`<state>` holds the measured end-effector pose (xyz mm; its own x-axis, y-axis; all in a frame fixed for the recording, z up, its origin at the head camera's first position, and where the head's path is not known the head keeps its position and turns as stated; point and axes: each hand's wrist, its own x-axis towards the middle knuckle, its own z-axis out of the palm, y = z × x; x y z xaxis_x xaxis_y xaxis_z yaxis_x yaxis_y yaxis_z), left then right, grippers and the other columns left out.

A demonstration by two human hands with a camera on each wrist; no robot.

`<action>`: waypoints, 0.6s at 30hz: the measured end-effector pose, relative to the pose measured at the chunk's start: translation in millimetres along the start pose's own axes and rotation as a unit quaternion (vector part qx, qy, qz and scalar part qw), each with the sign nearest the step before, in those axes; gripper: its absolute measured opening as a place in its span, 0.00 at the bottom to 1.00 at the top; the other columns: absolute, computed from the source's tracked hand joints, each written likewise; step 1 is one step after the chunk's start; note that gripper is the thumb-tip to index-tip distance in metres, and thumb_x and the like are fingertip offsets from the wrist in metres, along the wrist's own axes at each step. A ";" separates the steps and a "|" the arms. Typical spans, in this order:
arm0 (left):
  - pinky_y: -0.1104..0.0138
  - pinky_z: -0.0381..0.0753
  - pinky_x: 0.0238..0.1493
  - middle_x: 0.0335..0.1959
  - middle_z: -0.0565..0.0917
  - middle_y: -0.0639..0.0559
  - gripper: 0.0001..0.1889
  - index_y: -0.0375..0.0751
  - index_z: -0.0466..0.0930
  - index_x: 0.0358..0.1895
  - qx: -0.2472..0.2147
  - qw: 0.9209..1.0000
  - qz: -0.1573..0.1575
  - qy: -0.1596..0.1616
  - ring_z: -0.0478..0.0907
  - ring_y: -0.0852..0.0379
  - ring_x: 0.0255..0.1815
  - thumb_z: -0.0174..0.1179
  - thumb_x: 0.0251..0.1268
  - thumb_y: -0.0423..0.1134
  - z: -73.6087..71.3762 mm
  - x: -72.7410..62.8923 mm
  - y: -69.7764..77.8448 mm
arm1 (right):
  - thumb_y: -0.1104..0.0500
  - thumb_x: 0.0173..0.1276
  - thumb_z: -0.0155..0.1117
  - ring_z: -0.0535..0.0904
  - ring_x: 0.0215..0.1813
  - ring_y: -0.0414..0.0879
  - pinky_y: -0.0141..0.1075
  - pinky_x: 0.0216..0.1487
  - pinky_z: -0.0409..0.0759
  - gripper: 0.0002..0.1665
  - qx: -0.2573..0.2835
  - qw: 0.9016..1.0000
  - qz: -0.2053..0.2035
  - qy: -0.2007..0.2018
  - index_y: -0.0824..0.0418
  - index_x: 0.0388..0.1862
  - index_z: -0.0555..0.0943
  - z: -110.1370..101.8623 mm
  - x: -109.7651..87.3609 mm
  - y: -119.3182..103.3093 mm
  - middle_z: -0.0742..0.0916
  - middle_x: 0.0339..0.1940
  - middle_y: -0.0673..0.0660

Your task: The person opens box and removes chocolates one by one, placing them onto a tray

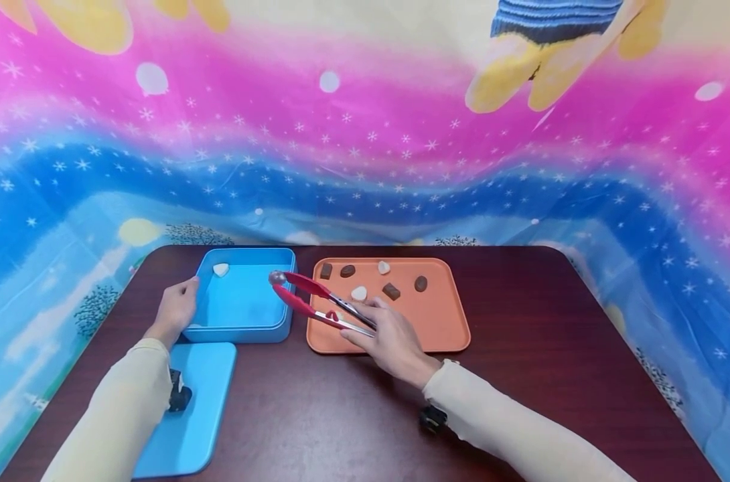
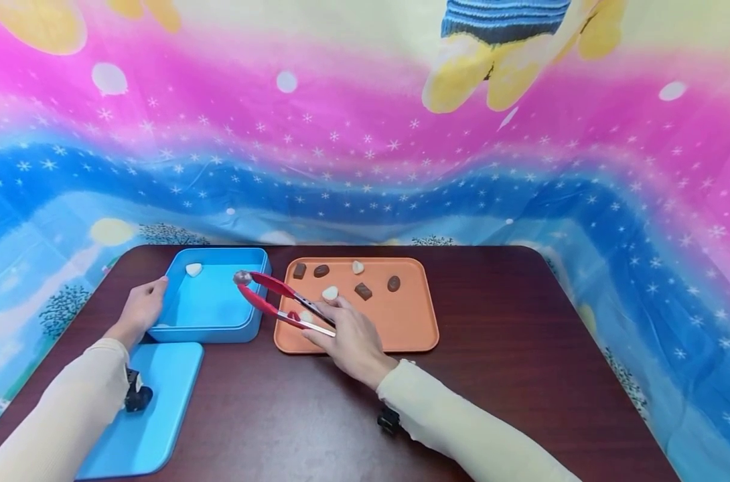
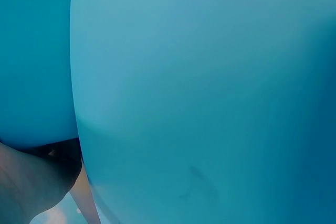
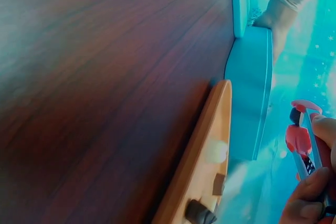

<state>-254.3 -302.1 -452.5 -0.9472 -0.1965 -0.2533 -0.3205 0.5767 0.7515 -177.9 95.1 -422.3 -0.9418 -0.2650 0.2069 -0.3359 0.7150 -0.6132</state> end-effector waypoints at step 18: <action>0.34 0.52 0.77 0.82 0.46 0.29 0.37 0.35 0.41 0.81 -0.002 1.000 0.015 -0.005 0.44 0.27 0.82 0.21 0.82 0.59 -1.4 1.0 -2.1 | 0.46 0.60 0.78 0.76 0.36 0.39 0.31 0.34 0.75 0.30 -0.033 0.999 0.020 0.024 0.54 0.61 0.85 -36.9 -29.4 33.3 0.85 0.49 0.48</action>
<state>-254.6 -304.5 -453.5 -0.9563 -0.1710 -0.2373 -0.2924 0.5787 0.7613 -161.9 150.6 -420.7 -0.9533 -0.2058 0.2209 -0.2975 0.7655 -0.5705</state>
